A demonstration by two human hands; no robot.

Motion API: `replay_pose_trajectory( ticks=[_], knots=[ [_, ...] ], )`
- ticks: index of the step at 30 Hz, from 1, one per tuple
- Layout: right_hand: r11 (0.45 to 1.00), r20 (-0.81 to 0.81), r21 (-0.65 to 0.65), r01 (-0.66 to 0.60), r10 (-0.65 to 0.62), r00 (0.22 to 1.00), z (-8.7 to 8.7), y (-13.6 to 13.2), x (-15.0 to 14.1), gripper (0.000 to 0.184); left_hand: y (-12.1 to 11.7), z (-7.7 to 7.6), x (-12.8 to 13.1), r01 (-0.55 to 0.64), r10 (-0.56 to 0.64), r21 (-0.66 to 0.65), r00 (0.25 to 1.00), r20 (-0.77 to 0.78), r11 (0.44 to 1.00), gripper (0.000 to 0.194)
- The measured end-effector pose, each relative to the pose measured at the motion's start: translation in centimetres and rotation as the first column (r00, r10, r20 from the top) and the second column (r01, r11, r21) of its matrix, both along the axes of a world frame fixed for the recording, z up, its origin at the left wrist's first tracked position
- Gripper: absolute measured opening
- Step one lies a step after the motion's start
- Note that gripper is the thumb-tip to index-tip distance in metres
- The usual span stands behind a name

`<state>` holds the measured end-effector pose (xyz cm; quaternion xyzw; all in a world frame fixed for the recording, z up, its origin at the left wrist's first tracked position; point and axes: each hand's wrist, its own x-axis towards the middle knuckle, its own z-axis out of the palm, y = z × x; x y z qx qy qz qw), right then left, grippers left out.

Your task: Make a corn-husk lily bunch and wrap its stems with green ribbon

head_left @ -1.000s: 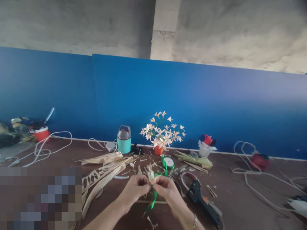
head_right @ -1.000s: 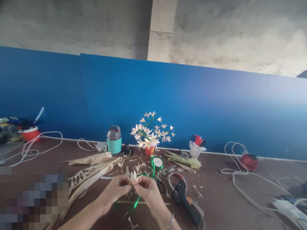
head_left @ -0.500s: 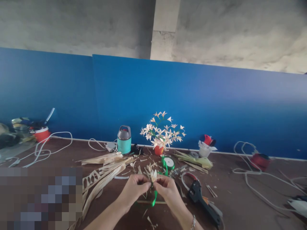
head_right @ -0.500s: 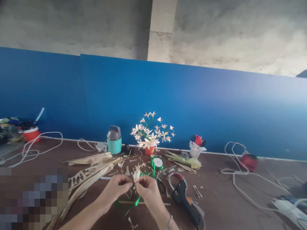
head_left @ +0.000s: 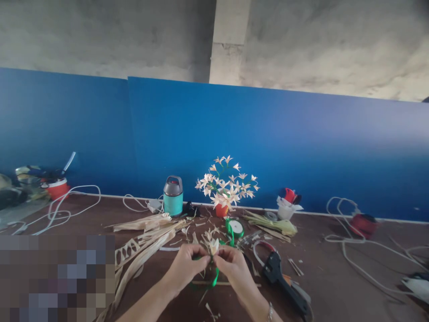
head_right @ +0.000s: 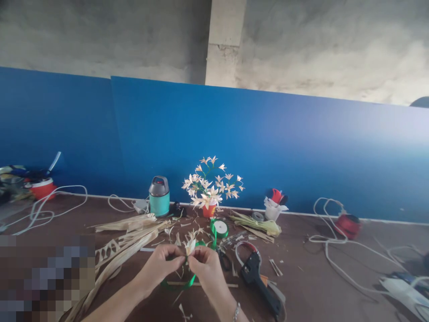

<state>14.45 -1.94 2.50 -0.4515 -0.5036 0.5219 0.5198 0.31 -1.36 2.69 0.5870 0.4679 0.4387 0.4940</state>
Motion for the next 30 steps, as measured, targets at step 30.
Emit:
replay_pose_trajectory(
  ticks=[30],
  knots=[
    [0.951, -0.370, -0.202, -0.232, 0.146, 0.918, -0.1, -0.8, 0.5, 0.021, -0.6, 0.7, 0.0, 0.183, -0.157, -0.137, 0.971, 0.183, 0.974, 0.018]
  ],
)
